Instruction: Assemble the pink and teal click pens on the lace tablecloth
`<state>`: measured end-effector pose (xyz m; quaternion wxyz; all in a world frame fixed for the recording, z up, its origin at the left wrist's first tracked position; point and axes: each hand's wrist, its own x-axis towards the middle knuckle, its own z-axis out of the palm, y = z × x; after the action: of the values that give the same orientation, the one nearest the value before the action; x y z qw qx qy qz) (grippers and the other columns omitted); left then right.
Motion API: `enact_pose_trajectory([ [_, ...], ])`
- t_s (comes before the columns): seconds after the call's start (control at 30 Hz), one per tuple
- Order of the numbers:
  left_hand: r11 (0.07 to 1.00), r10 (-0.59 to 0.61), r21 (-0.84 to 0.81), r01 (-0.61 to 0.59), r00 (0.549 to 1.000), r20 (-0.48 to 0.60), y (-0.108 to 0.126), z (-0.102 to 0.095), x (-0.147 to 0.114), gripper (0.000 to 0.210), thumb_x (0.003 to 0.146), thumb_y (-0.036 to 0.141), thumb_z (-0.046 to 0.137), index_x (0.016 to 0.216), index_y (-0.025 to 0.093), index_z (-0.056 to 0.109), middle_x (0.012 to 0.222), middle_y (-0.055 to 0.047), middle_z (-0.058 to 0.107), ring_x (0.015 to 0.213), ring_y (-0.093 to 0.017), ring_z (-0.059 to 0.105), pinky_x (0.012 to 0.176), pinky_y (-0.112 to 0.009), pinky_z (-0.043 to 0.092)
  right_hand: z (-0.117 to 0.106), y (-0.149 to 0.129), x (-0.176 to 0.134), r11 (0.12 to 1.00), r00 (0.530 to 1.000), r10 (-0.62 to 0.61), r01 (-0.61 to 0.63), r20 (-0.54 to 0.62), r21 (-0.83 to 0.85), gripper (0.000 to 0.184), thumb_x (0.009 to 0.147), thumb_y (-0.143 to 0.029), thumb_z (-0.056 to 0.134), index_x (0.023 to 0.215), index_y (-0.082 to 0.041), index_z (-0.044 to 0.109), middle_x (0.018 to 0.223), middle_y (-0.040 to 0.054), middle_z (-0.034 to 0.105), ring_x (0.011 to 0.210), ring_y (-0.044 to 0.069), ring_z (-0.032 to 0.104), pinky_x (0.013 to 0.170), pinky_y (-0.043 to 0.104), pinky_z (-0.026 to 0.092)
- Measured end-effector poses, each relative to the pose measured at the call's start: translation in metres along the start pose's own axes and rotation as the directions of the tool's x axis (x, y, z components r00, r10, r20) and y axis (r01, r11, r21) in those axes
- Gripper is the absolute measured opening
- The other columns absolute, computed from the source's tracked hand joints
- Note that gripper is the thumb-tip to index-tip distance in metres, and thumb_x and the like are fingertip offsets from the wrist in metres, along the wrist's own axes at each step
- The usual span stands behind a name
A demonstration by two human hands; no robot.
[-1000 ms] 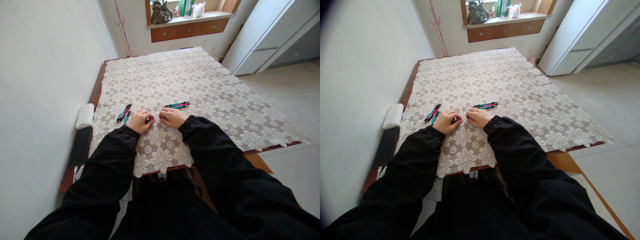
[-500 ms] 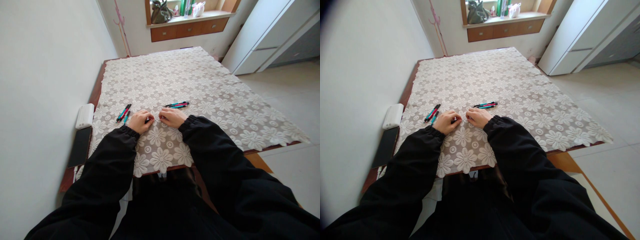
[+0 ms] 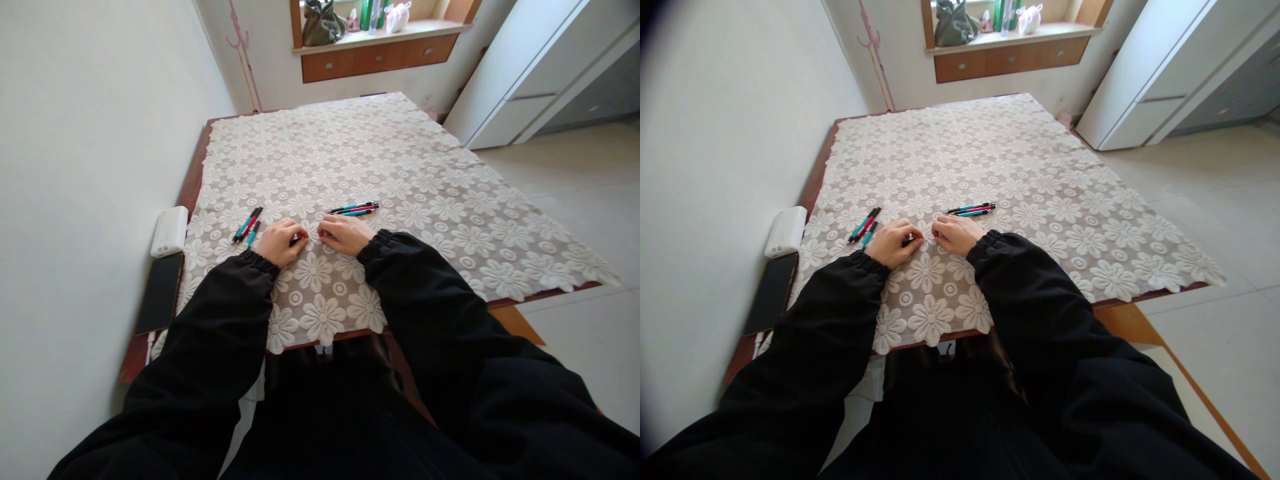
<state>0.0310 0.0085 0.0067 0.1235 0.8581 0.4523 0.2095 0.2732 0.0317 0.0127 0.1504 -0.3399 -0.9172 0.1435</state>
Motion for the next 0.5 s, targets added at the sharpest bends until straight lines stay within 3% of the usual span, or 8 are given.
enact_pose_trajectory([
  [0.5, 1.0, -0.003, 0.013, 0.003, 1.0, 0.002, -0.0004, 0.0008, 0.0002, 0.013, 0.095, 0.029, 0.065, 0.095, 0.021, 0.075, 0.095, -0.006, 0.072, 0.093, -0.023, 0.066, 0.091, -0.039, 0.053, 0.0016, 0.0014, -0.0003, 1.0, 1.0, 0.005, -0.005, -0.009, -0.005, 0.012, 0.096, -0.021, 0.057, 0.1, -0.019, 0.069, 0.101, 0.0072, 0.067, 0.091, 0.021, 0.058, 0.08, 0.031, 0.038],
])
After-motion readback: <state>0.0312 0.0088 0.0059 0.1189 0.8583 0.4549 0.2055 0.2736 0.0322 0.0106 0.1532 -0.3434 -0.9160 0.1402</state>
